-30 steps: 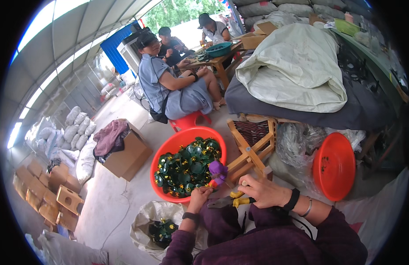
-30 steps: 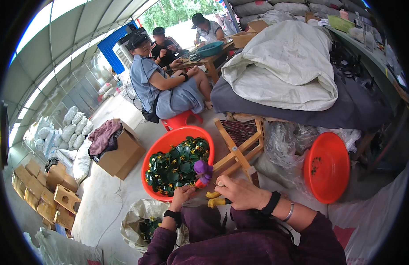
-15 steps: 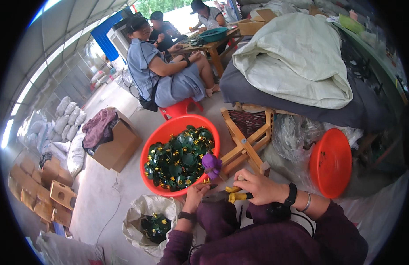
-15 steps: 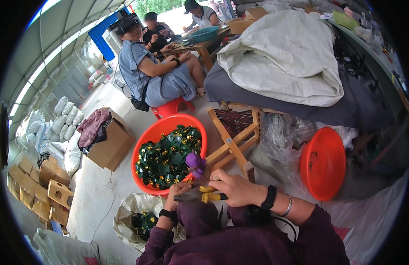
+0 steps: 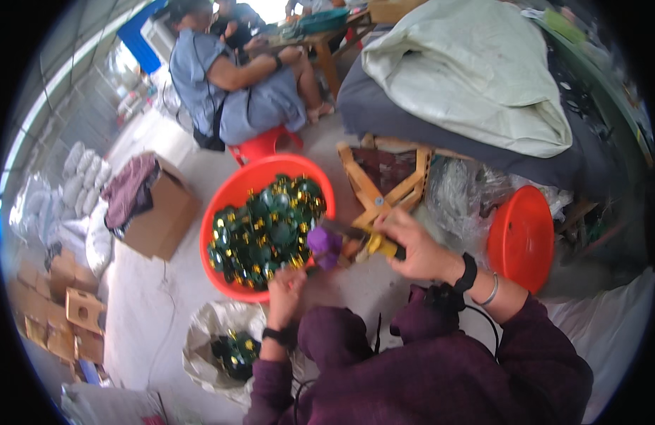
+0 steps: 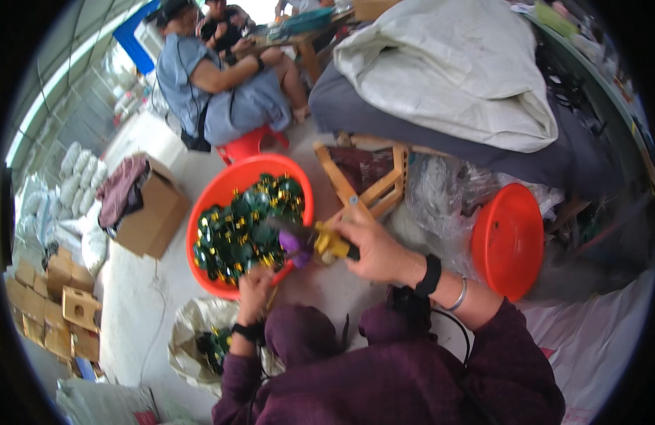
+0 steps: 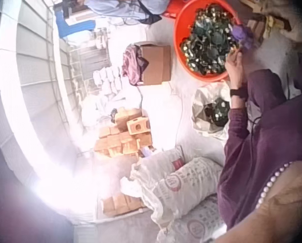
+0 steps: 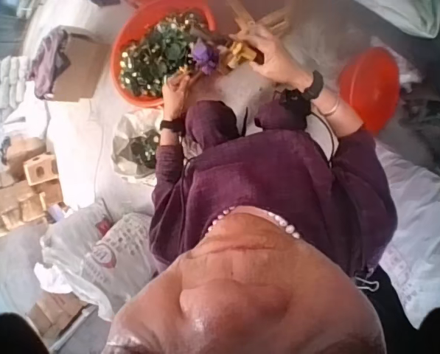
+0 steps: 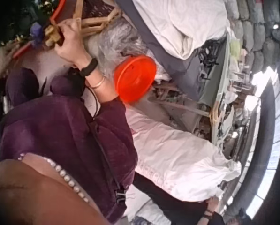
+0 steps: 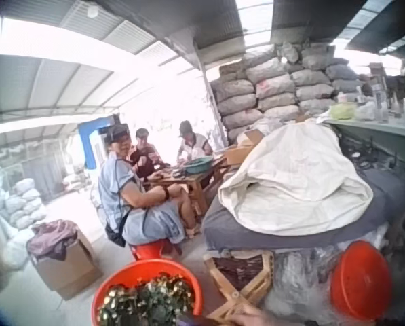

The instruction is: Using pliers to press and assemble small green and yellow plastic parts together.

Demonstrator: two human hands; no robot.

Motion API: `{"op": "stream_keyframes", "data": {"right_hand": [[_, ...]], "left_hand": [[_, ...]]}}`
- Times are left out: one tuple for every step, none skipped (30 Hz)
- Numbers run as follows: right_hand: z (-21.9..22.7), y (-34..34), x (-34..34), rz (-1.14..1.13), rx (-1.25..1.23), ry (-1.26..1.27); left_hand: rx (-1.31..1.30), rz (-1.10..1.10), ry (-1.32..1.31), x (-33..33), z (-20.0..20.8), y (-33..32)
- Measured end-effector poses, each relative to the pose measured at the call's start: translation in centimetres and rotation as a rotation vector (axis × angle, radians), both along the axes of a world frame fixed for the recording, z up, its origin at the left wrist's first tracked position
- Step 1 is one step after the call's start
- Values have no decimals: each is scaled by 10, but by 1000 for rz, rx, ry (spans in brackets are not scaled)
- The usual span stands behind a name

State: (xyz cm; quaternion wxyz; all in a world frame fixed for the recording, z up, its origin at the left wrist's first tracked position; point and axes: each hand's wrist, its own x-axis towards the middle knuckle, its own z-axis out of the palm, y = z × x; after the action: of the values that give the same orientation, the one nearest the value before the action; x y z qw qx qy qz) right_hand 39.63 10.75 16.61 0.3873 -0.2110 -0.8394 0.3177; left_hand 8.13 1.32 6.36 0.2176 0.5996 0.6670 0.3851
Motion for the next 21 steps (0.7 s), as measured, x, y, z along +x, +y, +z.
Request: {"op": "stream_keyframes", "data": {"right_hand": [[0,0,2,-90,30,19],[-1,2,2,-120,15,31],[-4,7,1,-157,5,41],[-7,10,-2,-146,-3,31],[-10,13,-5,-162,-76,58],[-12,17,-8,-181,-144,87],[-13,21,-12,-174,-146,80],[-13,25,-17,-173,-108,87],[-14,27,-19,-177,-76,90],[-14,29,-22,-173,-80,81],[-13,31,-26,-165,-64,91],[-12,32,-29,-160,-50,99],[-8,33,-33,-156,-56,91],[-3,35,-38,-130,-27,85],[2,36,-44,-103,1,80],[3,37,-50,-96,-5,75],[5,37,-58,-72,-22,108],[7,39,-66,-49,-35,145],[8,41,-73,-42,-37,144],[9,43,-80,-18,44,117],[10,45,-84,2,125,89]], "left_hand": [[163,-13,99,6,12,13],[225,6,131,4,18,21],[257,-1,138,9,30,30],[277,-10,210,9,32,39],[338,-28,187,13,31,45],[330,-56,238,15,30,51],[324,-85,288,18,28,56],[358,-112,298,16,17,62],[341,-131,349,20,9,66],[281,-124,379,24,2,66],[221,-117,410,26,-3,66],[214,-115,401,29,-7,66],[244,-109,411,30,-10,66],[275,-101,423,30,-12,67],[267,-95,418,31,-14,68],[292,-100,418,31,-14,69],[317,-105,418,31,-15,69],[319,-101,407,31,-16,69],[317,-94,407,30,-17,68],[314,-88,411,29,-17,67],[311,-86,414,30,-18,67]]}}
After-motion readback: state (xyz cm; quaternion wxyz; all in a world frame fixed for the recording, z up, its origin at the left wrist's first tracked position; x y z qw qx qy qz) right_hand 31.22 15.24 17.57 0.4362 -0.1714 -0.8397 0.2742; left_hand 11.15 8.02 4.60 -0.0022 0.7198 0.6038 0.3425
